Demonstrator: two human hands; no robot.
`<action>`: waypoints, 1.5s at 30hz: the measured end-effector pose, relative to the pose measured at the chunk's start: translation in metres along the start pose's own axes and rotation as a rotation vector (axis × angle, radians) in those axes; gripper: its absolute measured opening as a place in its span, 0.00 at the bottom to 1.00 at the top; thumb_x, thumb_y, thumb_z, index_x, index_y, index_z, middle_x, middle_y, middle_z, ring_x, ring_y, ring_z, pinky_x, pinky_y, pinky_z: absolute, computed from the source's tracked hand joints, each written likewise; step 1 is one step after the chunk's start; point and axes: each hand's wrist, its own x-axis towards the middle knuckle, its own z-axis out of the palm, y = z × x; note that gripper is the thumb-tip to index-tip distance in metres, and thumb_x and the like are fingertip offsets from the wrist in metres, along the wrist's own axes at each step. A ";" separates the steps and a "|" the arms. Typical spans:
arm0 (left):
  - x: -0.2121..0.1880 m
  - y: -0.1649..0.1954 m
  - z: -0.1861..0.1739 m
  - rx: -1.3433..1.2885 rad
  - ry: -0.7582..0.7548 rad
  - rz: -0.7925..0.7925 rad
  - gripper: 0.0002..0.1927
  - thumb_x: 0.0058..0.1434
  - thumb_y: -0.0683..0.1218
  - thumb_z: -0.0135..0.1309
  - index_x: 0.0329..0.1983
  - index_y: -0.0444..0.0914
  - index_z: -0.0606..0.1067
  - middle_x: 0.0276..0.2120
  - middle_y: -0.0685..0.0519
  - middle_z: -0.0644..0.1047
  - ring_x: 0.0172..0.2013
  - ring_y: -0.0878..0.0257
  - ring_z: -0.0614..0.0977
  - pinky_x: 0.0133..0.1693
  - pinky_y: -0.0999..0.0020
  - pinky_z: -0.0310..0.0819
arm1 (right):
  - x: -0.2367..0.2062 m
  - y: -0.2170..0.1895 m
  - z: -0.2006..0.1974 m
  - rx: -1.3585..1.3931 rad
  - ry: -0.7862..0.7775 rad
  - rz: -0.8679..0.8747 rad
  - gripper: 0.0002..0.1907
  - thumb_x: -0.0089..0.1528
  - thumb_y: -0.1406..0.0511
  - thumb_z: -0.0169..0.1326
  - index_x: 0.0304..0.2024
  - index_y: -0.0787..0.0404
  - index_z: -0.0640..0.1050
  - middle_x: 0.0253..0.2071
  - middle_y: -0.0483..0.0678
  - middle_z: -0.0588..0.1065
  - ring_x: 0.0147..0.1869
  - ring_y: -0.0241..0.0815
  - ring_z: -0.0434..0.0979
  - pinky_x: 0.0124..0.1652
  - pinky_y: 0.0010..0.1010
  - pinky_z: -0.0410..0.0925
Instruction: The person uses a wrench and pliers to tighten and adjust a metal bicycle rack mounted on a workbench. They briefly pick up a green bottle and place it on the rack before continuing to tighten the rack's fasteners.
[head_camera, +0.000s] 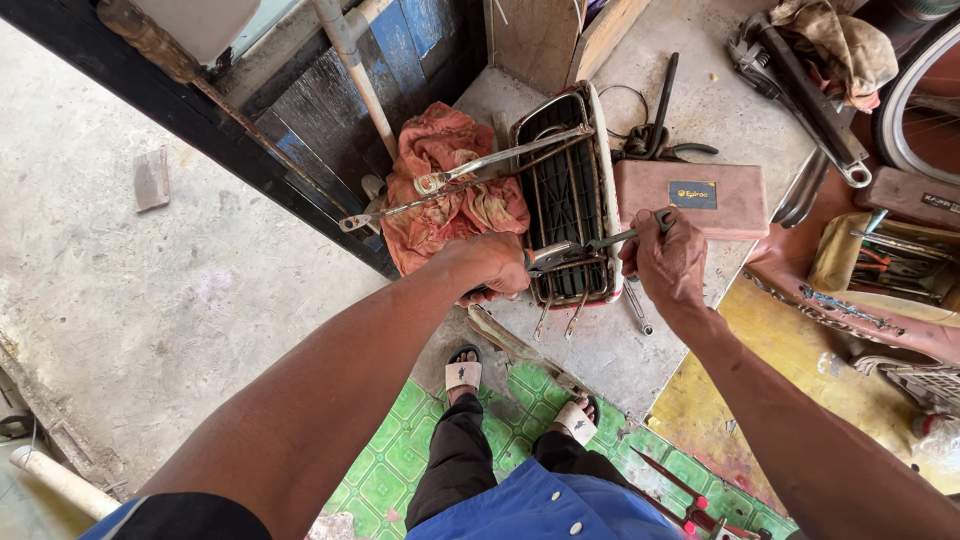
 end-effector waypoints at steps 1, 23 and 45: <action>-0.001 0.000 0.000 -0.009 0.005 -0.004 0.11 0.61 0.45 0.55 0.29 0.31 0.77 0.23 0.47 0.78 0.21 0.57 0.78 0.22 0.59 0.74 | -0.001 0.001 0.001 -0.011 0.008 -0.028 0.18 0.73 0.61 0.43 0.31 0.64 0.71 0.20 0.50 0.75 0.17 0.36 0.73 0.17 0.30 0.68; 0.008 -0.002 0.006 0.025 -0.003 -0.013 0.12 0.62 0.46 0.58 0.29 0.31 0.78 0.24 0.47 0.79 0.22 0.57 0.78 0.23 0.59 0.75 | 0.024 0.004 0.005 -0.206 -0.054 0.048 0.15 0.71 0.66 0.41 0.32 0.64 0.74 0.20 0.51 0.76 0.15 0.34 0.74 0.11 0.26 0.66; 0.004 -0.003 0.006 -0.025 -0.011 -0.014 0.10 0.61 0.46 0.58 0.33 0.32 0.78 0.25 0.48 0.79 0.22 0.59 0.79 0.23 0.59 0.75 | -0.019 0.013 0.006 0.090 0.046 -0.051 0.18 0.74 0.60 0.46 0.34 0.66 0.72 0.21 0.49 0.75 0.19 0.34 0.73 0.19 0.27 0.67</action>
